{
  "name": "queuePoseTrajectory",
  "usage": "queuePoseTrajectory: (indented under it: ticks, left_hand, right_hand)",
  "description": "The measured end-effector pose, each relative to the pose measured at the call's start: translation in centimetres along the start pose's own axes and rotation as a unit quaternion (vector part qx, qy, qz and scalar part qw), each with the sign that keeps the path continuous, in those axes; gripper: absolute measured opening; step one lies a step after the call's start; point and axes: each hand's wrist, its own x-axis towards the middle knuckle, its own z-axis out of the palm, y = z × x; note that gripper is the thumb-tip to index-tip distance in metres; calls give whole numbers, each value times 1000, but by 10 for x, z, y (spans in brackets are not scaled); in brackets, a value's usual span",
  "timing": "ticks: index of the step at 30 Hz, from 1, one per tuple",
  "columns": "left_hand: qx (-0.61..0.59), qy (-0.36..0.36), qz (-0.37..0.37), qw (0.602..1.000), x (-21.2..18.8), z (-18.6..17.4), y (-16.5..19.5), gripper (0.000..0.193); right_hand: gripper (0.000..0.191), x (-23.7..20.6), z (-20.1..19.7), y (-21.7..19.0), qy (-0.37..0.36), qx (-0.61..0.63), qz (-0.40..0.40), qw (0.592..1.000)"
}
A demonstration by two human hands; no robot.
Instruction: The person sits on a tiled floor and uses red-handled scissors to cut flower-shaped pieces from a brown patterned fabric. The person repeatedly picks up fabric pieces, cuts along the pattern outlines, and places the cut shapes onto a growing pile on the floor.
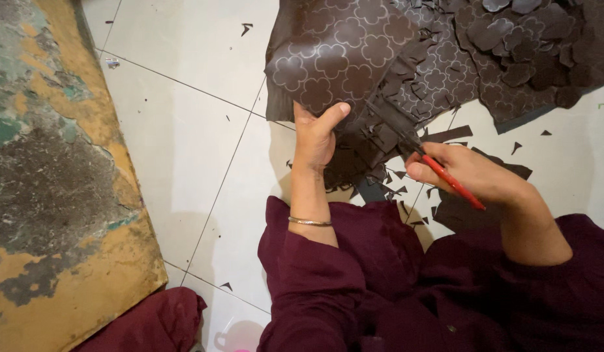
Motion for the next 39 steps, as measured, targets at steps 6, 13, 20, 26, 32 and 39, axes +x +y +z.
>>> queuePoseTrajectory:
  ticks: [6, 13, 20, 26, 32, 39]
  left_hand:
    - [28, -38, -24, 999, -2, 4, 2, 66]
    - [44, -43, -43, 997, -4, 13, 6, 65]
    - [51, -58, -39, 996, -4, 15, 5, 64]
    - [58, -55, -30, 996, -2, 17, 4, 67]
    - [69, -57, -23, 996, 1, 19, 2, 66]
    - [-4, -22, -30, 999, -17, 34, 6, 65]
  right_hand:
    - [42, 6, 12, 5, 6, 55, -23, 998]
    - [48, 9, 18, 8, 27, 41, -65, 997]
    - [55, 11, 18, 13, 27, 40, -59, 997]
    - [51, 12, 15, 10, 32, 40, -106, 993]
    - [45, 10, 12, 6, 40, 29, -62, 997]
    - [51, -10, 17, 4, 53, 46, -104, 992]
